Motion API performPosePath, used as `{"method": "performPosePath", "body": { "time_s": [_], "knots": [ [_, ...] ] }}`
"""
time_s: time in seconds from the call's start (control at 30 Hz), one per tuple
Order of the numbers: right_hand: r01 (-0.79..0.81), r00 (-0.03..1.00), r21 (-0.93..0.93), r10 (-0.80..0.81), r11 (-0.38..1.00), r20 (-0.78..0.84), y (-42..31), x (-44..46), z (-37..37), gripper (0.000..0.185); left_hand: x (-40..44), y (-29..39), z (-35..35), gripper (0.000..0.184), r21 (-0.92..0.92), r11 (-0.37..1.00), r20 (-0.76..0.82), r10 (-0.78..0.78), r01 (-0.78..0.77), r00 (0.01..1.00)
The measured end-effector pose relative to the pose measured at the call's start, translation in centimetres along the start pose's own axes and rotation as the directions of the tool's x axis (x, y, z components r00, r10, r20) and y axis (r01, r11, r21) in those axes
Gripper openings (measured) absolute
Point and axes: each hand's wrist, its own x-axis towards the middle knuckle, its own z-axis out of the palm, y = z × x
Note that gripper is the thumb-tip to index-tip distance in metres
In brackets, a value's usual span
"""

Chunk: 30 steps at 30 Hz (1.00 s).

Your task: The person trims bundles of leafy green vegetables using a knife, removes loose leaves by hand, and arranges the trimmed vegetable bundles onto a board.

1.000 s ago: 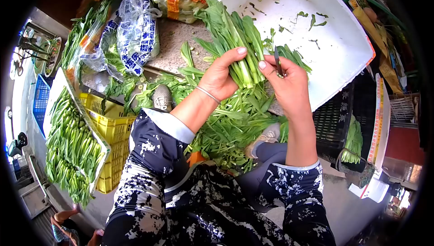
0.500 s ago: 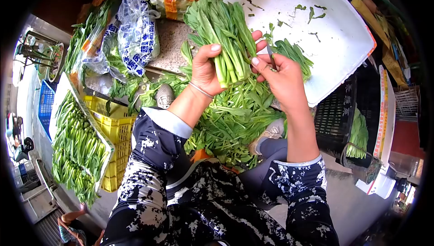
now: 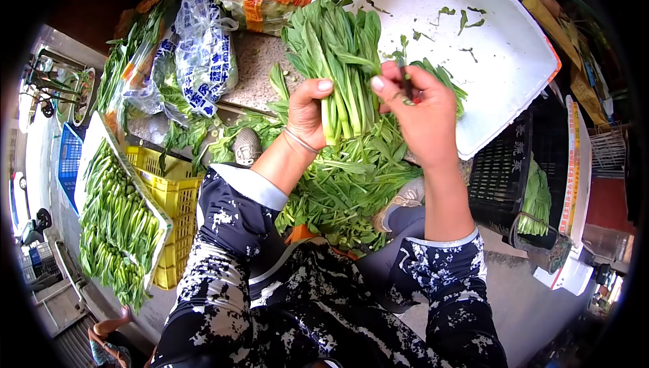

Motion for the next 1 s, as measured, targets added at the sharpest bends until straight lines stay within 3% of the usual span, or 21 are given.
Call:
{"method": "performPosePath", "body": {
  "time_s": [0.03,0.1,0.17,0.23,0.37,0.4,0.47,0.6,0.67,0.7,0.77,0.8,0.9,1.0],
  "knots": [
    [0.001,1.0,0.0,-0.001,1.0,0.001,-0.4,0.1,-0.3,0.019,0.1,-0.1,0.3,0.074,0.0,1.0,0.0,0.001,-0.001,1.0],
    [-0.003,0.998,0.288,0.02,0.958,-0.054,-1.3,0.2,-0.7,0.016,0.3,-0.2,0.6,0.076,-0.123,0.992,0.112,0.002,0.011,0.994],
    [0.114,0.977,0.173,-0.079,0.978,-0.197,-2.0,0.0,-1.4,0.014,0.4,-0.4,0.4,0.078,-0.162,0.986,0.119,-0.011,0.03,0.993],
    [0.114,0.955,0.13,-0.073,0.985,-0.288,-1.5,0.5,-2.1,0.015,0.3,-0.3,0.3,0.081,-0.054,0.997,0.107,-0.042,0.048,0.993],
    [0.131,0.919,0.121,-0.075,0.984,-0.386,-1.7,0.8,-3.1,0.018,0.2,-0.3,0.0,0.081,-0.056,0.996,0.168,-0.061,0.071,0.984],
    [-0.008,0.947,-0.095,-0.023,0.995,-0.32,-1.8,1.0,-3.8,0.019,0.2,-0.4,0.1,0.081,-0.055,0.996,0.17,-0.062,0.072,0.984],
    [-0.251,0.965,-0.466,0.179,0.848,-0.193,-2.3,0.9,-4.3,0.022,0.2,-0.4,0.2,0.08,-0.161,0.984,0.148,-0.058,0.082,0.987],
    [-0.117,0.984,-0.38,0.056,0.918,-0.167,-0.5,0.5,-2.9,0.027,0.5,-0.5,0.2,0.079,-0.146,0.987,0.122,-0.05,0.068,0.991],
    [-0.078,0.997,0.069,0.08,0.995,-0.022,-2.2,-0.4,-1.2,0.026,0.6,-0.4,-0.3,0.078,-0.095,0.994,0.099,-0.053,0.063,0.994],
    [-0.079,0.997,0.068,0.08,0.995,-0.021,-2.0,-0.7,-1.1,0.026,0.7,-0.5,-0.3,0.076,-0.077,0.995,0.066,-0.057,0.062,0.996],
    [-0.024,0.981,-0.152,0.053,0.988,0.185,-1.2,-1.2,-0.8,0.027,1.0,-0.6,-0.6,0.075,-0.024,0.999,0.035,-0.042,0.043,0.999],
    [-0.002,0.975,-0.223,0.051,0.975,0.215,-1.0,-1.2,-0.7,0.027,1.0,-0.6,-0.5,0.074,-0.003,0.999,0.031,-0.039,0.039,0.999],
    [-0.042,0.973,-0.268,0.1,0.963,0.206,-1.3,-1.2,-0.5,0.025,1.3,-0.7,-1.1,0.076,-0.001,0.998,0.057,-0.063,0.064,0.996],
    [-0.08,0.988,-0.142,0.097,0.987,0.119,-0.3,-0.9,-0.6,0.016,1.5,-0.8,-0.9,0.076,-0.06,0.997,0.048,-0.042,0.045,0.998]
  ]
}}
